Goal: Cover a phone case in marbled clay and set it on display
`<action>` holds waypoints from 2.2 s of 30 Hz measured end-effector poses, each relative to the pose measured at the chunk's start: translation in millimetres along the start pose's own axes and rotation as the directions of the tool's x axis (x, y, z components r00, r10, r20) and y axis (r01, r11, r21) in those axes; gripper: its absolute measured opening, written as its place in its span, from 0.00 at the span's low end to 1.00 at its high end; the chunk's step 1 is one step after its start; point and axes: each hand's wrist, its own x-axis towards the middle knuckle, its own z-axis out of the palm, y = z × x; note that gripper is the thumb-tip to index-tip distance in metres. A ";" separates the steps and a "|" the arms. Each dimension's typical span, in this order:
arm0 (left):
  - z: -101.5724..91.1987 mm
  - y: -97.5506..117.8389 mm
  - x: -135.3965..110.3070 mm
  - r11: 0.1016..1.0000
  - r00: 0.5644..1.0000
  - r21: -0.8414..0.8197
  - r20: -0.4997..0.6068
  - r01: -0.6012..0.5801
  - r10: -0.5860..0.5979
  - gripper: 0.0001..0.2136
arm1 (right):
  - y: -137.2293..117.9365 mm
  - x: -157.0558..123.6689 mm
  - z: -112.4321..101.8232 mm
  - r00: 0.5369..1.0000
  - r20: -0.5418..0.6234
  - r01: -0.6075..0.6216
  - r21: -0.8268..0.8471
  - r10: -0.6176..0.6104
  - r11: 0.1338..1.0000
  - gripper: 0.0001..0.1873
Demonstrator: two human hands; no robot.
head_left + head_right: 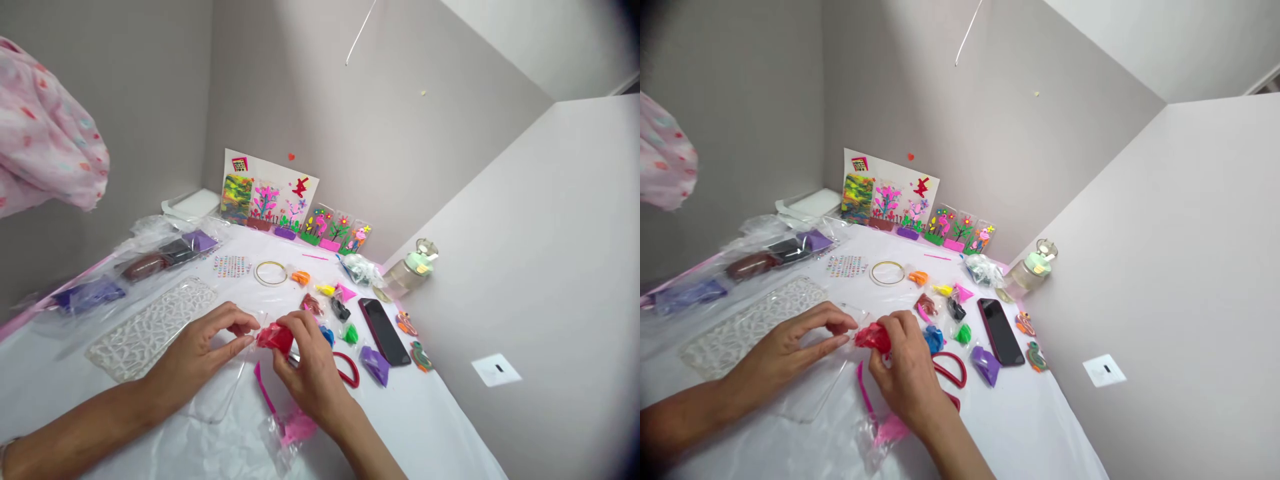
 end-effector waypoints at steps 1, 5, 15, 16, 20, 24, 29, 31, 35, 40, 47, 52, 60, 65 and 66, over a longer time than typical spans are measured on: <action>0.3 -0.3 0.2 1.000 1.000 0.008 0.017 -0.002 0.002 0.09 | -1.0 -0.9 0.5 1.000 0.010 0.009 0.016 -0.009 1.000 0.19; -1.1 -1.3 1.0 0.998 1.000 0.064 0.030 0.007 -0.008 0.10 | -3.7 -3.3 0.0 1.000 0.018 0.007 0.053 -0.008 0.999 0.13; 0.0 -11.0 3.2 1.000 0.991 0.022 0.132 0.005 -0.008 0.10 | -5.8 -1.0 1.5 1.000 -0.006 -0.019 0.096 0.019 0.995 0.07; 0.4 -11.1 3.0 0.999 0.991 0.031 0.135 -0.005 0.000 0.10 | -6.4 -1.2 2.5 1.000 -0.001 -0.026 0.097 0.026 0.995 0.07; 2.2 -8.4 0.2 0.985 0.992 0.147 0.105 -0.086 0.071 0.08 | -9.7 -2.7 8.0 0.998 0.026 -0.060 0.100 0.058 0.993 0.07; 3.7 -3.1 -2.9 0.950 0.984 0.261 0.100 -0.170 0.149 0.05 | -9.9 -4.1 13.7 0.997 0.046 -0.066 0.109 0.062 0.992 0.07; -0.7 3.3 1.1 0.965 0.979 0.255 0.203 -0.059 0.007 0.06 | -6.8 -4.4 14.9 0.990 0.118 -0.086 0.090 0.075 0.992 0.08; -9.0 5.3 5.2 0.984 0.921 0.147 0.361 0.098 -0.145 0.05 | -7.4 -3.7 14.0 0.985 0.157 -0.089 0.089 0.074 0.992 0.10; -36.4 8.9 11.8 0.967 0.738 -0.080 0.662 0.242 -0.129 0.03 | -6.8 -1.4 11.8 0.993 0.113 -0.055 0.090 0.045 0.994 0.11; -51.9 10.6 11.1 0.761 0.694 -0.436 0.719 0.480 -0.027 0.11 | 17.6 -1.0 7.3 0.976 -0.108 -0.199 -0.068 0.192 0.978 0.09; -23.2 0.6 8.6 0.535 0.849 -0.662 0.455 0.524 -0.269 0.08 | 44.8 -1.2 4.2 0.979 -0.067 -0.205 -0.399 0.195 0.894 0.09; -10.8 3.8 4.8 0.582 0.857 -0.630 0.400 0.514 -0.324 0.10 | 6.3 -3.2 2.8 0.984 -0.148 0.040 -0.359 -0.100 0.933 0.18; 16.6 18.2 -10.9 0.460 0.831 -0.695 0.498 0.553 -0.246 0.16 | -25.3 -5.5 17.3 0.938 0.099 0.346 -0.356 -0.333 0.868 0.28; 13.9 25.7 -12.7 0.282 0.793 -0.741 0.567 0.609 -0.224 0.24 | -28.2 -11.6 29.8 0.969 0.045 0.241 -0.405 -0.245 0.882 0.32; 13.1 26.7 -13.1 0.253 0.772 -0.730 0.590 0.635 -0.236 0.30 | -33.1 -13.8 33.9 0.955 0.060 0.291 -0.382 -0.291 0.877 0.36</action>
